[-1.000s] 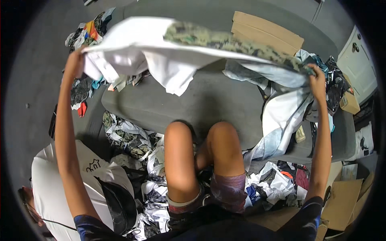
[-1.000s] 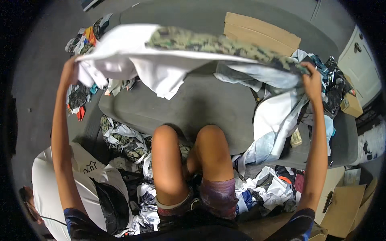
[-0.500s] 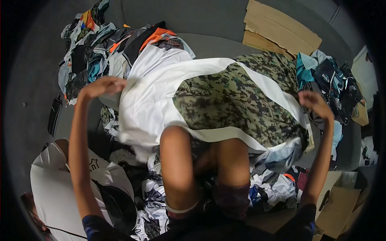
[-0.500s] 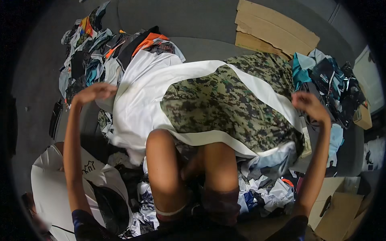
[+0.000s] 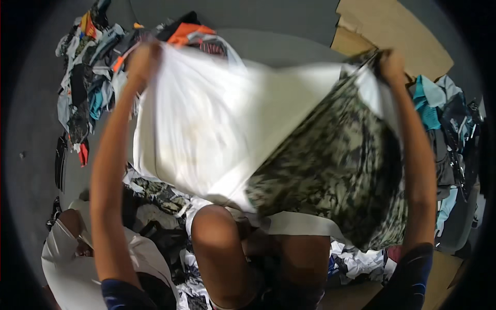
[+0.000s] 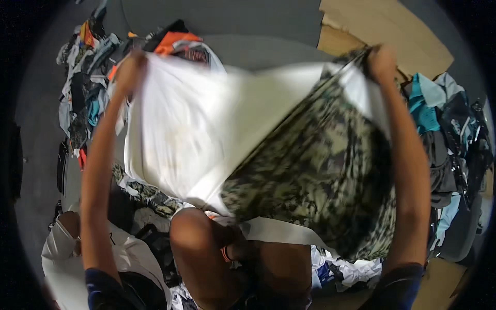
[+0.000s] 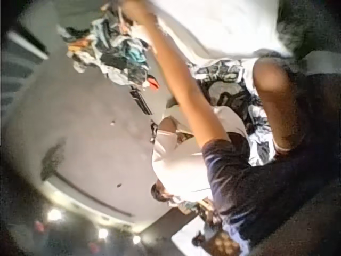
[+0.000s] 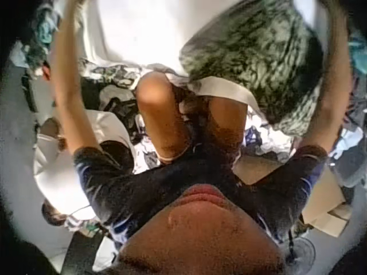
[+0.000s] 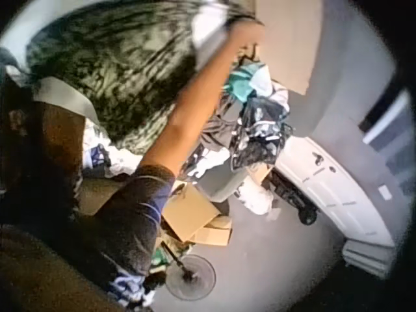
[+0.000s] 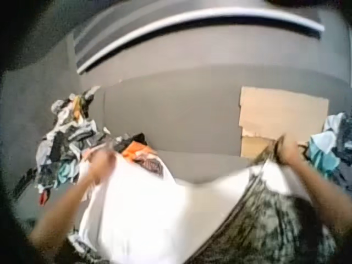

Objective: Cutting out shapes from a camouflage-patterned garment using scissors.

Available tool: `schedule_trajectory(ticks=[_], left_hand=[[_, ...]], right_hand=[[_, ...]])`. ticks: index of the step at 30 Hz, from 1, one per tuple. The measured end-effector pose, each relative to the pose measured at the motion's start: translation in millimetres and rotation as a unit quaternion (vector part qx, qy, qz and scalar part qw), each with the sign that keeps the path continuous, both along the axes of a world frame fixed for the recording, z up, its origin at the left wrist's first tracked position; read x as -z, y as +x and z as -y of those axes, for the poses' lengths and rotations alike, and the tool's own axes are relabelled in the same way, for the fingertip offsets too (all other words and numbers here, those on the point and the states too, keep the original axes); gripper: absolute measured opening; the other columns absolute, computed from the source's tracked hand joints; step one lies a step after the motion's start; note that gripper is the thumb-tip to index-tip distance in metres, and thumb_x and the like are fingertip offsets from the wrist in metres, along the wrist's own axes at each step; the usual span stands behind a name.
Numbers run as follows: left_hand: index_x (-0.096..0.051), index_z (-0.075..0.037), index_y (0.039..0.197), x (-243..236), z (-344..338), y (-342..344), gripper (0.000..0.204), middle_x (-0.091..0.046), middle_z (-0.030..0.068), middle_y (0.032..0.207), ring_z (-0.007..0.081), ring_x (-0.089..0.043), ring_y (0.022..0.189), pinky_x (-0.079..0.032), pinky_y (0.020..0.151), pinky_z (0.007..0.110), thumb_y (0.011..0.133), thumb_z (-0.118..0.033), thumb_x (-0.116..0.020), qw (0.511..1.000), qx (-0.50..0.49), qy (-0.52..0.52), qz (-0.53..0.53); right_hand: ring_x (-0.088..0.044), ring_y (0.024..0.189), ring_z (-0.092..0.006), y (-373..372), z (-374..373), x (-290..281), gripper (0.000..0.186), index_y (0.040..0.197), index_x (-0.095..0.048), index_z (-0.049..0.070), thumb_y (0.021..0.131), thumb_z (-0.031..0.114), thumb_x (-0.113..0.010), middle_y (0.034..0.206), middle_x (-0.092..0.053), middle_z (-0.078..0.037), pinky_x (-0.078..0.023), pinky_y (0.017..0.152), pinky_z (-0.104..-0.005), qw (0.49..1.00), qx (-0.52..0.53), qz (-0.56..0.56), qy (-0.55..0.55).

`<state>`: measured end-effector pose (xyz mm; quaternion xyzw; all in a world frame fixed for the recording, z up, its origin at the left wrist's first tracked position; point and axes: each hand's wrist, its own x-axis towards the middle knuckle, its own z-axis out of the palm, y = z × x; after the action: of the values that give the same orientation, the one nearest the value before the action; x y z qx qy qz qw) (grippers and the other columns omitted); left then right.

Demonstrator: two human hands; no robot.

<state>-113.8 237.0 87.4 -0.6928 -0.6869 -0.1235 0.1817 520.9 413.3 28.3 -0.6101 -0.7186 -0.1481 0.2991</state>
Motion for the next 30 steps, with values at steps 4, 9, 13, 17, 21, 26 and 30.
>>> schedule_trajectory(ticks=[4,9,13,17,21,26,30], left_hand=[[-0.062,-0.006,0.109,-87,-50,-45,0.035,-0.065,0.0110,0.083,0.0214,-0.060,0.072,-0.049,0.064,0.035,0.090,-0.035,-0.052,0.980,-0.134,0.141,0.052],[-0.054,-0.005,0.120,-97,-71,28,0.042,-0.059,0.0177,0.107,0.0294,-0.057,0.093,-0.046,0.081,0.039,0.089,-0.032,-0.055,0.969,0.037,0.233,0.072],[-0.038,-0.003,0.138,11,70,144,0.063,-0.042,0.0212,0.137,0.0353,-0.045,0.121,-0.038,0.100,0.038,0.087,-0.034,-0.061,0.950,0.085,0.042,0.298],[-0.043,-0.003,0.136,84,152,168,0.066,-0.044,0.0186,0.138,0.0305,-0.042,0.127,-0.033,0.105,0.038,0.091,-0.051,-0.048,0.978,0.008,-0.115,0.171],[-0.039,-0.008,0.141,70,107,109,0.065,-0.038,0.0164,0.145,0.0300,-0.041,0.130,-0.030,0.109,0.035,0.091,-0.048,-0.049,0.895,-0.129,-0.282,0.321],[-0.047,-0.005,0.134,73,27,88,0.057,-0.044,0.0130,0.141,0.0281,-0.044,0.126,-0.035,0.105,0.033,0.094,-0.046,-0.042,0.981,0.136,-0.002,0.135],[-0.051,-0.007,0.131,103,-48,49,0.047,-0.048,0.0097,0.137,0.0253,-0.045,0.125,-0.032,0.109,0.033,0.096,-0.037,-0.043,0.656,0.273,-0.102,0.697]], right_hand=[[-0.064,0.077,-0.0342,13,-39,-43,0.034,0.101,-0.066,-0.004,0.088,0.025,-0.054,0.092,-0.069,-0.018,-0.048,0.070,-0.0386,0.994,0.075,-0.075,-0.034],[-0.062,0.090,-0.0352,-24,-2,-41,0.044,0.119,-0.056,0.000,0.087,0.031,-0.057,0.105,-0.065,-0.019,-0.048,0.079,-0.0407,0.995,0.030,-0.085,-0.053],[-0.061,0.095,-0.0358,-50,88,4,0.056,0.129,-0.048,0.003,0.084,0.033,-0.064,0.111,-0.062,-0.021,-0.047,0.083,-0.0416,0.975,-0.201,-0.028,0.091],[-0.054,0.110,-0.0356,-51,138,35,0.060,0.130,-0.049,0.006,0.087,0.048,-0.054,0.123,-0.058,-0.017,-0.038,0.096,-0.0456,0.968,-0.237,0.007,-0.086],[-0.054,0.112,-0.0349,-45,109,29,0.068,0.131,-0.051,0.007,0.087,0.059,-0.047,0.123,-0.059,-0.015,-0.036,0.098,-0.0457,0.934,-0.130,0.000,-0.332],[-0.056,0.110,-0.0338,-45,77,44,0.080,0.134,-0.049,0.008,0.083,0.069,-0.043,0.118,-0.063,-0.014,-0.038,0.096,-0.0446,0.949,-0.137,0.007,-0.284],[-0.061,0.102,-0.0314,-39,65,47,0.069,0.129,-0.053,0.004,0.086,0.058,-0.054,0.121,-0.061,-0.017,-0.046,0.086,-0.0337,0.966,-0.141,-0.015,-0.215]])
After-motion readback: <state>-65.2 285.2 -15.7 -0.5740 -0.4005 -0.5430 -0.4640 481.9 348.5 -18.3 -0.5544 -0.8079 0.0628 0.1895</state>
